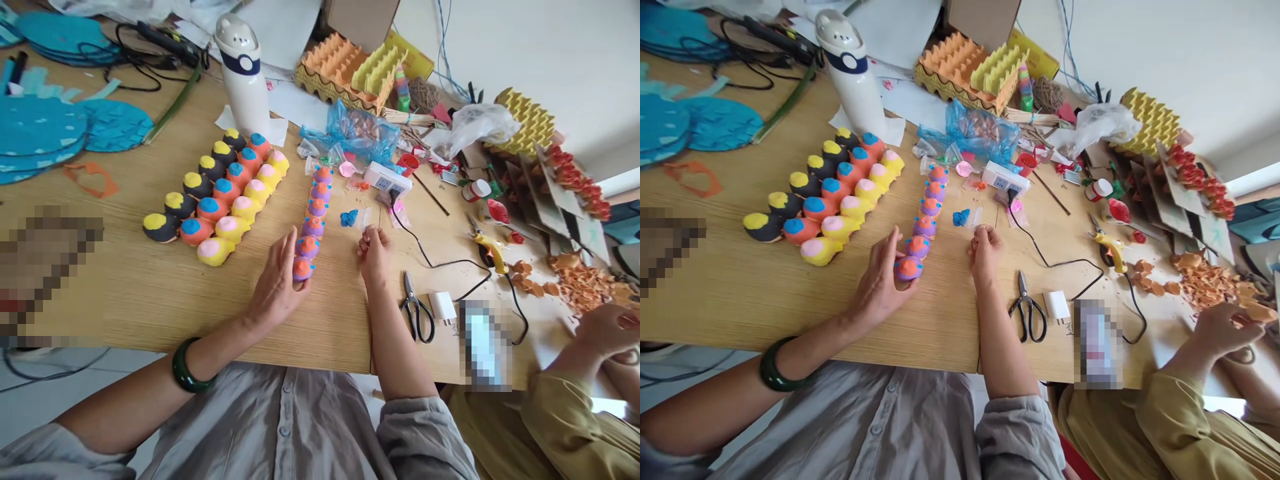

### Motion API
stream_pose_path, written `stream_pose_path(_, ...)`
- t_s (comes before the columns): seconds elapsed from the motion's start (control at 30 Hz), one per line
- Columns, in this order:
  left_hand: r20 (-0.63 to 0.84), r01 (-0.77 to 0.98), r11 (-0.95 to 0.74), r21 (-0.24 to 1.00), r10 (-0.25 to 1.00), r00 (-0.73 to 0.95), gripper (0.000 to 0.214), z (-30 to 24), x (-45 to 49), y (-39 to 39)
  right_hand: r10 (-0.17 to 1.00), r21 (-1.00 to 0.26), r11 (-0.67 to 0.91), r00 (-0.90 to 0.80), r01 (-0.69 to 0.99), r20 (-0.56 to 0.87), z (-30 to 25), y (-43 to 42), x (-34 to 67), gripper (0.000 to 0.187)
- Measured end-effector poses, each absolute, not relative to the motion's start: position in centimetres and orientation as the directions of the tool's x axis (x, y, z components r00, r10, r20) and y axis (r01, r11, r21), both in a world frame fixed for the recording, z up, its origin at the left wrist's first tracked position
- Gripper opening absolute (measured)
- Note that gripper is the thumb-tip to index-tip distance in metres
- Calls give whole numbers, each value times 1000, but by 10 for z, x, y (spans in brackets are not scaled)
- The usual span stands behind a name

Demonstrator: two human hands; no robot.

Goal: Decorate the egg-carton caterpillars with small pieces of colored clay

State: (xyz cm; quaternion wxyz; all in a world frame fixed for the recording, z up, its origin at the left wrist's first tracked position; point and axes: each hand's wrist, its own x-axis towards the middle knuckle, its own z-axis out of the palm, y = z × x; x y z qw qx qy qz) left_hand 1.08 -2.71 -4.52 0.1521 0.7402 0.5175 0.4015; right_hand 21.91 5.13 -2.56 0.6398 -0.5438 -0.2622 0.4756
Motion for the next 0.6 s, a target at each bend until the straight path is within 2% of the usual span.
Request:
stream_pose_path(0.13, 422, 655, -382, 652, 901, 106, 101, -47, -10, -25, 900, -952, -38, 403, -305, -165, -31, 47, 213, 28)
stream_pose_path(0.3, 369, 595, -322, 737, 928, 45, 98, -46, -22, -27, 910, -974, -38, 395, -225, -127, -38, 47, 211, 23)
stream_pose_path(0.47, 199, 370, -189, 910, 980, 10, 83, -45, -27, -14, 929, -980, -30, 357, -195, -99, -41, 44, 208, 21)
stream_pose_path(0.6, 87, 275, -86, 958, 996, 12, 68, -44, -31, 1, 952, -989, -19, 300, -150, -64, -38, 39, 195, 19)
